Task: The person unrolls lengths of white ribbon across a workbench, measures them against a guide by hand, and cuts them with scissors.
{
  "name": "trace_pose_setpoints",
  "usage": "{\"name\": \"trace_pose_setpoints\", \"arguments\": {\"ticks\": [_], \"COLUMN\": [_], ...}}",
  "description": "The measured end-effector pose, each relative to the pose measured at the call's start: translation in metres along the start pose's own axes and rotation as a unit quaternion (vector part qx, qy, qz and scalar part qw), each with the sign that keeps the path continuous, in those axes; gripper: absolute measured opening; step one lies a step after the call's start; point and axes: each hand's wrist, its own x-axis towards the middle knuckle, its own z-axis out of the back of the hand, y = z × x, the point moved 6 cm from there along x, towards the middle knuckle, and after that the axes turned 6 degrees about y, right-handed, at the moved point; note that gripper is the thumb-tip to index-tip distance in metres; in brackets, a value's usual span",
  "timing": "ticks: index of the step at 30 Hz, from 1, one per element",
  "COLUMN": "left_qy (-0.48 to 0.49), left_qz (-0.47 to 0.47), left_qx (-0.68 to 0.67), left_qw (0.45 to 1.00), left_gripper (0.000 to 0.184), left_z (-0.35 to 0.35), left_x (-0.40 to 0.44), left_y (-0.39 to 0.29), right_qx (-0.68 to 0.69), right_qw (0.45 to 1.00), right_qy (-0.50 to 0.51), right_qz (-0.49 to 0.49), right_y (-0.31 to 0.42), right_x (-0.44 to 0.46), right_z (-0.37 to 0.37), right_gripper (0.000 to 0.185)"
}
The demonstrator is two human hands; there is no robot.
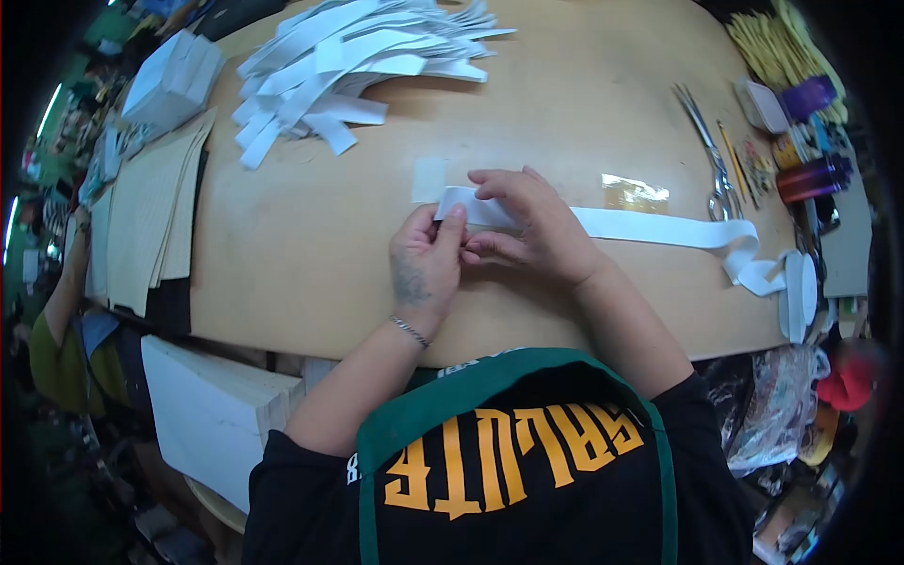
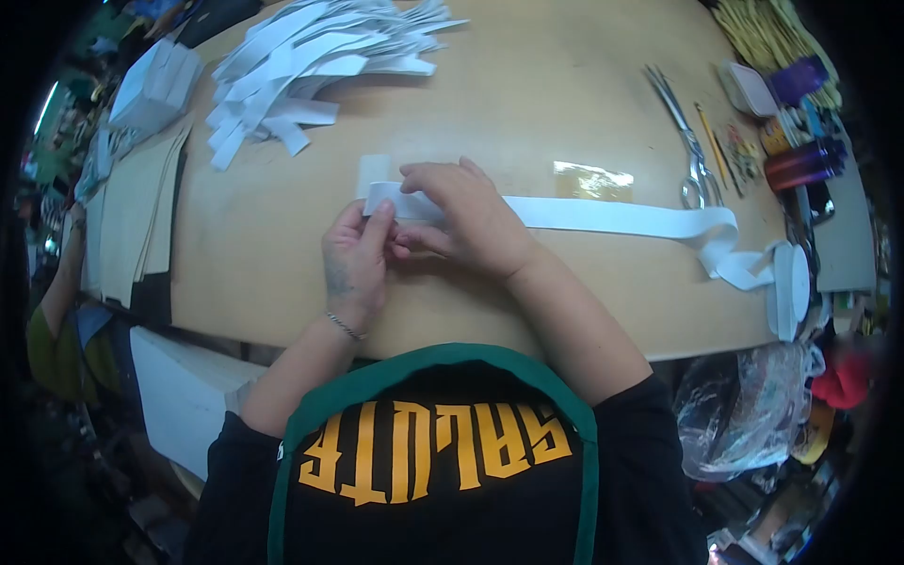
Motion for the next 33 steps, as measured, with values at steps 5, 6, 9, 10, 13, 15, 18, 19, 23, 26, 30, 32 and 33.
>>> {"name": "trace_pose_setpoints", "arguments": {"ticks": [5, 6, 9, 10, 13, 15, 18, 19, 23, 26, 30, 32, 33], "left_qy": [0.009, 0.011, 0.017, 0.018, 0.033, 0.055, 0.056, 0.034, -0.005, 0.015, 0.018, 0.015, 0.014], "left_qz": [0.032, 0.031, 0.039, 0.053, 0.099, 0.138, 0.140, 0.056, -0.182, -0.298, -0.336, -0.335, -0.334], "left_qx": [-0.006, -0.032, -0.077, -0.080, -0.070, -0.047, 0.081, 0.180, 0.385, 0.504, 0.580, 0.601, 0.611], "left_qw": [0.999, 0.999, 0.996, 0.995, 0.992, 0.988, 0.985, 0.982, 0.905, 0.811, 0.742, 0.726, 0.717], "left_gripper": [0.017, 0.017, 0.017, 0.017, 0.018, 0.018, 0.019, 0.019, 0.015, 0.014, 0.015, 0.017, 0.017], "left_z": [0.004, 0.002, -0.001, -0.002, -0.001, 0.002, 0.009, 0.022, 0.042, 0.028, 0.011, 0.010, 0.010], "left_x": [0.005, 0.005, 0.007, 0.007, 0.010, 0.014, 0.015, 0.021, 0.017, 0.008, 0.008, 0.011, 0.012], "left_y": [-0.003, -0.002, -0.004, -0.004, -0.001, 0.005, -0.011, -0.016, -0.032, -0.040, -0.036, -0.031, -0.029], "right_qx": [0.107, 0.099, 0.075, 0.070, 0.055, 0.028, -0.028, -0.039, -0.065, -0.094, -0.119, -0.124, -0.126], "right_qw": [0.994, 0.995, 0.997, 0.997, 0.998, 0.999, 0.999, 0.998, 0.996, 0.991, 0.986, 0.985, 0.984], "right_qy": [-0.004, -0.006, -0.022, -0.033, -0.038, -0.027, 0.009, 0.022, 0.057, 0.091, 0.114, 0.120, 0.122], "right_qz": [0.018, 0.022, 0.027, 0.025, 0.006, -0.007, -0.033, -0.034, -0.022, -0.007, 0.008, 0.005, 0.003], "right_y": [-0.003, -0.002, 0.000, 0.001, -0.002, -0.009, -0.026, -0.028, -0.026, -0.022, -0.020, -0.018, -0.018], "right_x": [0.008, 0.009, 0.010, 0.010, 0.010, 0.012, 0.022, 0.025, 0.035, 0.041, 0.046, 0.048, 0.048], "right_z": [-0.013, -0.012, -0.007, -0.007, -0.007, -0.006, -0.005, -0.005, -0.008, -0.012, -0.014, -0.015, -0.015], "right_gripper": [0.036, 0.035, 0.031, 0.030, 0.025, 0.022, 0.016, 0.016, 0.015, 0.015, 0.015, 0.014, 0.014]}}
